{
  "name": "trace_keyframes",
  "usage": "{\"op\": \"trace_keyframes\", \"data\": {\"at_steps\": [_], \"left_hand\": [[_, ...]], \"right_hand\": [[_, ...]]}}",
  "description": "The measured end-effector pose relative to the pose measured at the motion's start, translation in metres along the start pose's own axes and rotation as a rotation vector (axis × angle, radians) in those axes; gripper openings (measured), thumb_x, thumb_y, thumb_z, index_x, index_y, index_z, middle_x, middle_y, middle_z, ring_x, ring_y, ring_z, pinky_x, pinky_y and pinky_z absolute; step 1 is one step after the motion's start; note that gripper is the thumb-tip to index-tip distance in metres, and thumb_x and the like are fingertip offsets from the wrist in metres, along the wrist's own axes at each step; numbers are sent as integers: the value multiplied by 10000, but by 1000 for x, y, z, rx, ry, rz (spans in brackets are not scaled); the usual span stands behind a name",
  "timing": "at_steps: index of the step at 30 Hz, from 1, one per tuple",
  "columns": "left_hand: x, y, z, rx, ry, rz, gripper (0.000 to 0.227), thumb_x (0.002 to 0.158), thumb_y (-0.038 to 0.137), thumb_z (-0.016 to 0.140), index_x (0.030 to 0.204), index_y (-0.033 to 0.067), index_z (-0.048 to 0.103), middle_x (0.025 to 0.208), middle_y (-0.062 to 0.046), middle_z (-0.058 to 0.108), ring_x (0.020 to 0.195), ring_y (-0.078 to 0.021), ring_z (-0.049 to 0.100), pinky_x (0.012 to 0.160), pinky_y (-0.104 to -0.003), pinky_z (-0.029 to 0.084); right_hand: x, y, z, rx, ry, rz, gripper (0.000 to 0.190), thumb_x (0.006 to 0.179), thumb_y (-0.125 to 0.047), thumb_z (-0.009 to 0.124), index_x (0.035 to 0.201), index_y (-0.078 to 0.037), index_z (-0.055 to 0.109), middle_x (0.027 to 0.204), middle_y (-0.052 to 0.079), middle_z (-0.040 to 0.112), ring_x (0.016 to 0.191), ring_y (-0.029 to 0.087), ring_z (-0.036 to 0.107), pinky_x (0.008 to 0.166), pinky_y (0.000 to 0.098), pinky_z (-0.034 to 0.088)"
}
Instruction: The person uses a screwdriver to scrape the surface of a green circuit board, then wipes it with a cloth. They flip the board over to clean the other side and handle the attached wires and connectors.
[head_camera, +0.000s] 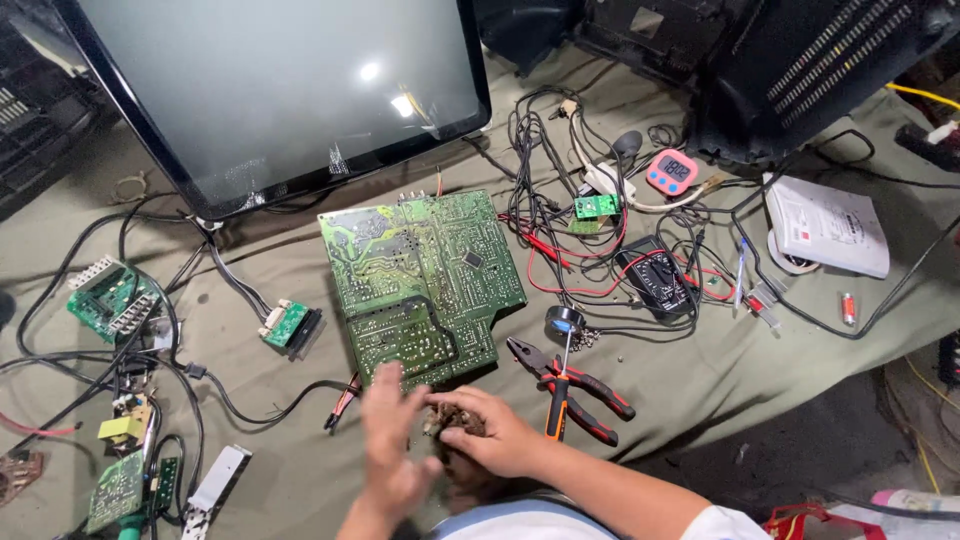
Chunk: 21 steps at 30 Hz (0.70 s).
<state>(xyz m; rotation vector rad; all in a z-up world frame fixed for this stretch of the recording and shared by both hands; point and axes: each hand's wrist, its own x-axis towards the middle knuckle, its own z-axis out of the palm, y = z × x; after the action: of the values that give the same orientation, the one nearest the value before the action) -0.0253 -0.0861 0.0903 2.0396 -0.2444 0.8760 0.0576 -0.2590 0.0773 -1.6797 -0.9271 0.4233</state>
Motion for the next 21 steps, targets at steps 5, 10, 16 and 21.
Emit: {"op": "trace_keyframes", "data": {"at_steps": [5, 10, 16, 21], "left_hand": [[6, -88, -12, 382, 183, -206, 698, 938, 443, 661, 1531, 139, 452, 1624, -261, 364, 1502, -458, 353, 1225, -609, 289], [12, -91, -6, 67, 99, -614, 762, 954, 291, 632, 1625, 171, 292, 1460, -331, 500, 1304, -538, 502, 1125, -642, 393], [2, -100, -11, -107, 37, -804, 748, 940, 292, 597, 1615, 235, 282, 1626, -154, 400, 1499, -370, 365, 1201, -410, 321], [0, -107, -10, -28, 56, -825, 809, 870, 347, 693, 1595, 288, 339, 1516, -133, 561, 1446, -366, 465, 1148, -390, 418]], "right_hand": [[51, -40, -79, -288, 213, 386, 576, 876, -456, 616, 1386, -210, 510, 1125, 165, 667, 972, 345, 653, 883, 471, 521], [86, 27, -78, -703, 389, 123, 401, 932, -446, 690, 1246, -207, 622, 1186, 151, 619, 1008, 425, 680, 855, 504, 559], [57, 54, -43, -826, 260, -83, 448, 780, -111, 664, 1223, -169, 701, 1239, 121, 630, 998, 383, 542, 840, 493, 480], [90, 43, -96, -595, 290, 228, 380, 884, -167, 590, 1218, -219, 764, 1092, 84, 666, 920, 302, 670, 782, 419, 523]]}}
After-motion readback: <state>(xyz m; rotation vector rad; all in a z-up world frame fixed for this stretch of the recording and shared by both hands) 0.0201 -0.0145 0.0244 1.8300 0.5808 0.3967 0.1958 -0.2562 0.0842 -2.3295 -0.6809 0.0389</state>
